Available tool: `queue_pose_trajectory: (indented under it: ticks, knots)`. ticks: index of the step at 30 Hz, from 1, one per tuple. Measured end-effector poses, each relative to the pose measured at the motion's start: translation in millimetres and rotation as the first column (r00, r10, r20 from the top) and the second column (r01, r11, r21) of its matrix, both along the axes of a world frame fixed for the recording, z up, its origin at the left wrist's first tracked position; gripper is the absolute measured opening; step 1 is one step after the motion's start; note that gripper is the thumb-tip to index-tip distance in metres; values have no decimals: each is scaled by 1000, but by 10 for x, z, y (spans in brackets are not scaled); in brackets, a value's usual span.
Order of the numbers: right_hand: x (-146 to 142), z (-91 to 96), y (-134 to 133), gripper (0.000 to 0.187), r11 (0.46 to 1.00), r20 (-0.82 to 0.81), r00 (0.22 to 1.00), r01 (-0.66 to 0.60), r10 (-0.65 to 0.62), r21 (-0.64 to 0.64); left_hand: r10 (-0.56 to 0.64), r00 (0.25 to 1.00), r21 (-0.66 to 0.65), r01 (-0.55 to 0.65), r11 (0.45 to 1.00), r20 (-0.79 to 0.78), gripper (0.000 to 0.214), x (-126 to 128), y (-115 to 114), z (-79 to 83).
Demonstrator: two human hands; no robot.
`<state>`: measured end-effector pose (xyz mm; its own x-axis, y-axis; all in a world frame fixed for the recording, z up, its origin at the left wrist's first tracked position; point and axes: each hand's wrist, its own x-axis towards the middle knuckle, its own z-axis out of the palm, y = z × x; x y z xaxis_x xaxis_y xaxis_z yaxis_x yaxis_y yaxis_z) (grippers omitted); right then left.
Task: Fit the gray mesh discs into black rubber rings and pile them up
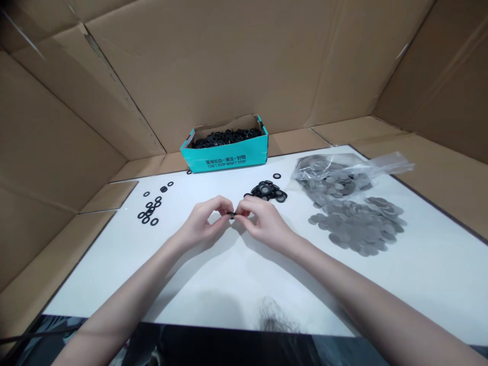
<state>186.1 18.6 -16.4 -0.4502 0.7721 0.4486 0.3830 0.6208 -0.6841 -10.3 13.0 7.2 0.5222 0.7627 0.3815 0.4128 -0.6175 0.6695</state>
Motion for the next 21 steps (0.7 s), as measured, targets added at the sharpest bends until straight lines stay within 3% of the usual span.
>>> queue_pose_trajectory:
  ticks: [5,11,21]
  knots:
    - [-2,10,-18,15,1000,0,1000,27,-27,11,-14,997,95,22,995,-80,18,-21,5,-21]
    - [15,14,-17,14,998,29,998,53,-53,26,1,1000,-56,-2,998,-13,17,-22,20,-85]
    - [2,62,-30,15,999,-30,999,29,-30,-40,16,992,-128,0,992,124,13,26,-23,-60]
